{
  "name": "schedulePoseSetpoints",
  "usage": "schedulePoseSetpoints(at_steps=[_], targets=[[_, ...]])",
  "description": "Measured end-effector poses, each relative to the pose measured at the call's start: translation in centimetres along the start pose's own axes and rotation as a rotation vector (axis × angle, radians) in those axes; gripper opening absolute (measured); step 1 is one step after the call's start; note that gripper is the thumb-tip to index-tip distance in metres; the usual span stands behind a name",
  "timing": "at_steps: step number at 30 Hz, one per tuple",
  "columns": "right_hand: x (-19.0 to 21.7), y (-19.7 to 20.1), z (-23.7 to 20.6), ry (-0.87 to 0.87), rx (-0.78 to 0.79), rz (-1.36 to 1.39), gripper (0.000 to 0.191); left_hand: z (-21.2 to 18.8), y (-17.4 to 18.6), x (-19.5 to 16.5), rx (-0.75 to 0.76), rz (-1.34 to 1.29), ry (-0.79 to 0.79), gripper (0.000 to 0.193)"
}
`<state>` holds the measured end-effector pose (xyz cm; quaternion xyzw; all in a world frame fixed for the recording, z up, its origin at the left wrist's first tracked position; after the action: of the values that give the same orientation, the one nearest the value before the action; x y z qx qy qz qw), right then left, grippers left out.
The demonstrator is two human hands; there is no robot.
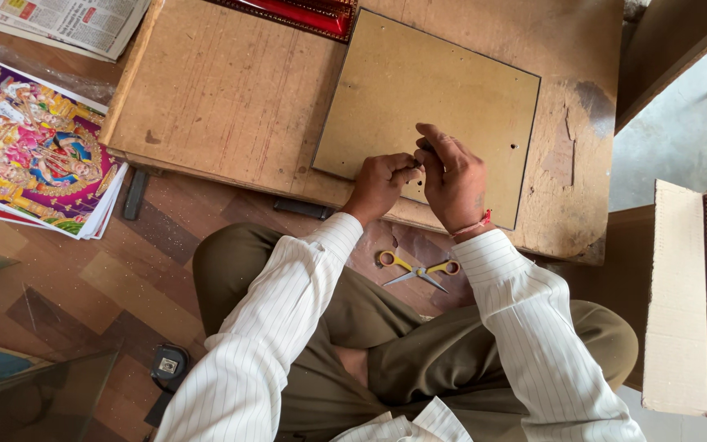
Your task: The person sits on the floor at a low wooden workbench and fits small hardware onto the hardboard backing of a picture frame. They first mark hole positions on the board with a small hand tool, then drive fasteners into the marked holes using a screwdriver, repositioning the board as they work around its edges.
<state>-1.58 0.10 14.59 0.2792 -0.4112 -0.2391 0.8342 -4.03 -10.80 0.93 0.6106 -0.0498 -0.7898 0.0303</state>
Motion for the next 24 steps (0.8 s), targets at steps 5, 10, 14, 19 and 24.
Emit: schedulePoseSetpoints(at_steps=[5, 10, 14, 19, 24], targets=[[-0.4, 0.0, 0.0, -0.065, -0.021, -0.097, 0.021, -0.3, -0.2, 0.1, 0.033, 0.001, -0.002, 0.018], [-0.7, -0.4, 0.0, -0.167, -0.029, -0.126, 0.027, 0.0, -0.4, 0.6, 0.085, 0.075, -0.012, 0.020], [0.0, -0.4, -0.7, 0.060, 0.017, -0.021, 0.032, 0.2, -0.3, 0.1, 0.037, -0.042, -0.094, 0.022], [-1.8, -0.6, -1.7, -0.072, 0.009, 0.062, 0.015, -0.6, -0.1, -0.2, 0.028, 0.053, -0.079, 0.015], [-2.0, -1.3, -1.5, -0.165, -0.045, -0.030, 0.027, -0.5, -0.3, -0.5, -0.004, 0.043, -0.095, 0.013]])
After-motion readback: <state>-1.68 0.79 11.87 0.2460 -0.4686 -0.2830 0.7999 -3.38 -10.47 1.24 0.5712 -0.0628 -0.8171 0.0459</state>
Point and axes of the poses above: each hand's wrist, its own z-axis towards the middle knuckle, its own y-axis out of the back of the hand, x = y × z, the point moved 6 cm from there along z, towards the middle knuckle, and after that the axes turned 3 degrees about -y, right-handed, at the moved point
